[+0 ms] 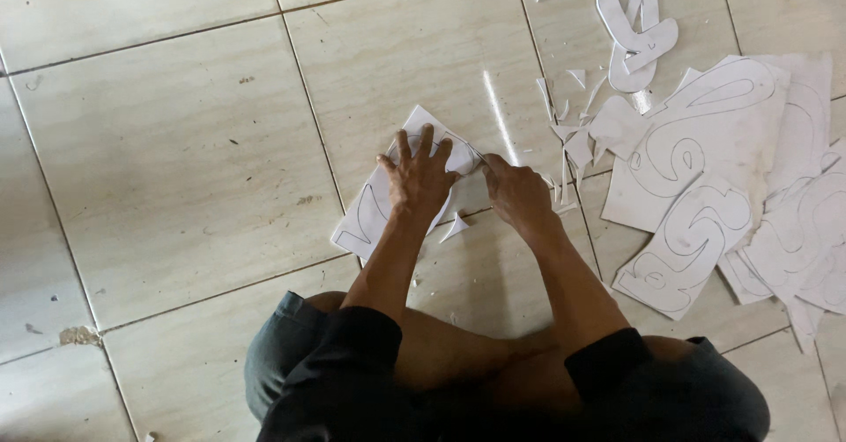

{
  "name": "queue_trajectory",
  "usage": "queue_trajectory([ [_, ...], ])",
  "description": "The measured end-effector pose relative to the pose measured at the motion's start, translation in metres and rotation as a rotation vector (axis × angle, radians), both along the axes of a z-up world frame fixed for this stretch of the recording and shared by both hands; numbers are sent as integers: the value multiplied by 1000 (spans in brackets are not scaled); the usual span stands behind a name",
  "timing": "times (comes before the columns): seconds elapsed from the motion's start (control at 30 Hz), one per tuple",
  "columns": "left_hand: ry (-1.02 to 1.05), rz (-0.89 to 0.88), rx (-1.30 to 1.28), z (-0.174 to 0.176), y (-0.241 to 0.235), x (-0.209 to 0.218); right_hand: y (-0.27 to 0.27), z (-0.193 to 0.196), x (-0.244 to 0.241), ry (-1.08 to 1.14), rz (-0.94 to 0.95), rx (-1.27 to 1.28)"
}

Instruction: The person sits on a tiled floor and uses a craft knife to cut out letter-shaped designs from white foam sheets. They carefully follow the drawn outlines, rotating the sheets as needed, and place the finished cutouts aside.

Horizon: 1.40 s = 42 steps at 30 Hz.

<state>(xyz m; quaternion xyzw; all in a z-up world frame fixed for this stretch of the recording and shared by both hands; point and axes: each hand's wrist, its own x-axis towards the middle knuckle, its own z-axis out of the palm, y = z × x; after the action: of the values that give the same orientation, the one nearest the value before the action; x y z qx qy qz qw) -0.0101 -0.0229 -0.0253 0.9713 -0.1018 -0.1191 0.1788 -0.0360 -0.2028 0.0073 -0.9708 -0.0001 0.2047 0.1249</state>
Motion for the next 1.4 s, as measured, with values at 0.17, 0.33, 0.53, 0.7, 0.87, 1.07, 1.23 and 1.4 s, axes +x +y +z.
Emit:
queue_trajectory([
  [0.17, -3, 3, 14, -4, -1, 1, 1, 5, -4, -11, 4, -7],
  [0.33, 23, -2, 33, 0, -1, 0, 4, 9, -5, -22, 33, -32],
  [0.53, -22, 24, -10, -6, -3, 0, 3, 7, 1, -24, 25, 10],
  [0.7, -60, 52, -25, -22, -5, 0, 2, 3, -2, 12, 124, -132],
  [0.87, -23, 60, 17, -4, -5, 0, 7, -11, -10, 73, 0, -7],
  [1.07, -11, 42, 83, 0, -5, 1, 19, -20, -34, 163, -175, -19],
  [1.23, -40, 33, 53, 3, -1, 2, 10, -8, -64, 124, -208, -42],
  [1.4, 35, -63, -62, 5, 23, 0, 1, 8, -57, -93, -559, 370],
])
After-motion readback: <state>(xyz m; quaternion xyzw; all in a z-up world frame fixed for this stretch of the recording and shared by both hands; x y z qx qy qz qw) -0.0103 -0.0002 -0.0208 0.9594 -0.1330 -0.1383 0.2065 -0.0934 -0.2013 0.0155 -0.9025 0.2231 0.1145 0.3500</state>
